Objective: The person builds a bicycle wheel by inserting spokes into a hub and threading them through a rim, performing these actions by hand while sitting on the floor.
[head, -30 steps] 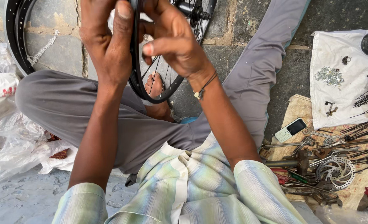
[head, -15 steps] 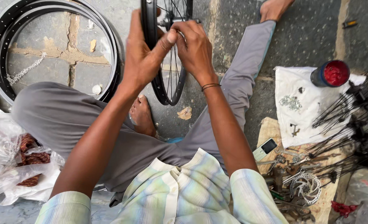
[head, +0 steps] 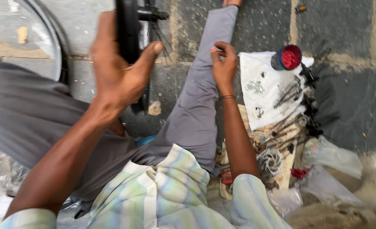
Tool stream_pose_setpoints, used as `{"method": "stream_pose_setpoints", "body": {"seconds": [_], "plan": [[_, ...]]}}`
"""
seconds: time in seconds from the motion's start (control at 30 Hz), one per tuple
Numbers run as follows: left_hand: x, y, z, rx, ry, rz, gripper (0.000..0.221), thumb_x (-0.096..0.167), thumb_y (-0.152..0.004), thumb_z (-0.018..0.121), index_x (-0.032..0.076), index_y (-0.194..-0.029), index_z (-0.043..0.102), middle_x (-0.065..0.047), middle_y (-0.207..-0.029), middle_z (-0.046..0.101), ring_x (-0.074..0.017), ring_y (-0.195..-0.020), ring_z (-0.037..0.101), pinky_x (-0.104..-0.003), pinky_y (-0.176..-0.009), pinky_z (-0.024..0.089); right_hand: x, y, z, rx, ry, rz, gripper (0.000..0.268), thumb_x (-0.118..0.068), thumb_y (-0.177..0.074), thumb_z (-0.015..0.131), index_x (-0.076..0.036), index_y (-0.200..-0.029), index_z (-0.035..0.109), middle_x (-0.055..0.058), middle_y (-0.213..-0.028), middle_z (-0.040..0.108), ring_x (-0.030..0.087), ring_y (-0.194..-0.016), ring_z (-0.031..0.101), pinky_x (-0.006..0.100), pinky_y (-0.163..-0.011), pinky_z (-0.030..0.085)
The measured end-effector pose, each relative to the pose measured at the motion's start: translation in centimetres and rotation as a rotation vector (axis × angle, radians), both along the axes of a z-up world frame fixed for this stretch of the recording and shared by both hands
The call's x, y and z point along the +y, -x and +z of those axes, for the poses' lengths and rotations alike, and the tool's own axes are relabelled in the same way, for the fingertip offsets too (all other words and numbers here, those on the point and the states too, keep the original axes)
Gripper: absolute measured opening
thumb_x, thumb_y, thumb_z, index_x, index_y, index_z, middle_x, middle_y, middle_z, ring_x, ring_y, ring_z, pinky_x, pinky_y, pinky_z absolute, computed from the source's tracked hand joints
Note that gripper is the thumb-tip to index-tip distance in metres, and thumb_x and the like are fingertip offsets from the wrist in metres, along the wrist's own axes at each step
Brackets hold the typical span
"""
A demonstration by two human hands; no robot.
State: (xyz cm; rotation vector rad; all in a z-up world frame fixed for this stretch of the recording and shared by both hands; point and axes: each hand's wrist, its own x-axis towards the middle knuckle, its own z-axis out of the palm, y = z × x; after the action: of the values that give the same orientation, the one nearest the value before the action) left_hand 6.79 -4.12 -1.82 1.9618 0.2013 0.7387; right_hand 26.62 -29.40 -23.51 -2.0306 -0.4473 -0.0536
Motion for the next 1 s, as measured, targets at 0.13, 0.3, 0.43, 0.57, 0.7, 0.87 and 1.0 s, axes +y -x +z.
{"method": "stream_pose_setpoints", "body": {"seconds": [0.13, 0.3, 0.43, 0.57, 0.7, 0.87, 1.0], "plan": [[1.0, 2.6, 1.3, 0.059, 0.034, -0.043, 0.046, 0.015, -0.106, 0.088, -0.001, -0.128, 0.052, -0.005, -0.103, 0.053, -0.0119, -0.085, 0.053, -0.025, -0.075, 0.048, -15.9, -4.9, -7.4, 0.184, 0.223, -0.565, 0.016, -0.01, -0.087, 0.073, 0.0, -0.1, 0.069, 0.011, -0.091, 0.076, 0.024, -0.08, 0.074, 0.036, -0.074, 0.058], [1.6, 4.0, 0.4, 0.27, 0.206, 0.003, 0.038, 0.016, -0.103, 0.081, 0.0, -0.121, 0.052, -0.003, -0.099, 0.059, -0.009, -0.081, 0.061, -0.021, -0.074, 0.052, -23.9, -2.6, -9.9, 0.156, 0.684, -0.35, 0.02, -0.003, -0.084, 0.07, -0.008, -0.103, 0.074, 0.017, -0.093, 0.072, 0.033, -0.086, 0.071, 0.042, -0.079, 0.055], [1.9, 4.3, -0.7, 0.454, 0.062, 0.037, 0.022, 0.013, -0.111, 0.077, 0.0, -0.114, 0.06, -0.006, -0.084, 0.062, -0.0118, -0.074, 0.067, -0.023, -0.068, 0.056, -22.6, -2.5, -11.7, 0.105, 0.653, -0.135, 0.019, -0.004, -0.089, 0.069, -0.009, -0.107, 0.071, 0.019, -0.1, 0.067, 0.035, -0.087, 0.07, 0.043, -0.08, 0.054], [1.7, 2.6, 0.1, 0.536, 0.239, -0.001, 0.012, 0.013, -0.116, 0.069, 0.001, -0.117, 0.07, -0.007, -0.085, 0.063, -0.0121, -0.076, 0.064, -0.026, -0.071, 0.056, -23.3, -2.2, -13.5, 0.053, 0.865, -0.035, 0.009, -0.004, -0.088, 0.068, -0.002, -0.098, 0.068, 0.024, -0.092, 0.066, 0.044, -0.089, 0.065, 0.051, -0.079, 0.051], [1.6, 1.2, 3.3, 0.339, 0.274, 0.078, 0.043, 0.025, -0.096, 0.082, -0.001, -0.115, 0.054, -0.003, -0.085, 0.058, -0.0121, -0.072, 0.062, -0.029, -0.065, 0.052, -23.9, -2.4, -13.8, 0.224, 0.928, -0.173, 0.012, -0.007, -0.09, 0.059, 0.004, -0.087, 0.063, 0.031, -0.091, 0.068, 0.049, -0.091, 0.066, 0.055, -0.084, 0.052], [0.4, 0.1, 4.0, 0.15, 0.291, 0.017, 0.055, 0.026, -0.095, 0.086, -0.003, -0.13, 0.055, -0.006, -0.103, 0.061, -0.017, -0.093, 0.057, -0.031, -0.081, 0.053, -21.8, -2.5, -11.0, 0.266, 1.136, -0.14, 0.021, -0.01, -0.082, 0.06, 0.006, -0.095, 0.064, 0.032, -0.101, 0.07, 0.05, -0.099, 0.067, 0.054, -0.092, 0.053], [0.4, -0.9, 3.9, 0.22, 0.281, 0.049, 0.055, 0.028, -0.086, 0.085, 0.0, -0.123, 0.055, -0.011, -0.081, 0.059, -0.0206, -0.068, 0.055, -0.037, -0.06, 0.046, -20.3, -4.1, -8.5, 0.26, 1.237, -0.161, 0.024, -0.015, -0.083, 0.062, 0.002, -0.096, 0.073, 0.03, -0.105, 0.071, 0.046, -0.101, 0.069, 0.05, -0.095, 0.054]]}}
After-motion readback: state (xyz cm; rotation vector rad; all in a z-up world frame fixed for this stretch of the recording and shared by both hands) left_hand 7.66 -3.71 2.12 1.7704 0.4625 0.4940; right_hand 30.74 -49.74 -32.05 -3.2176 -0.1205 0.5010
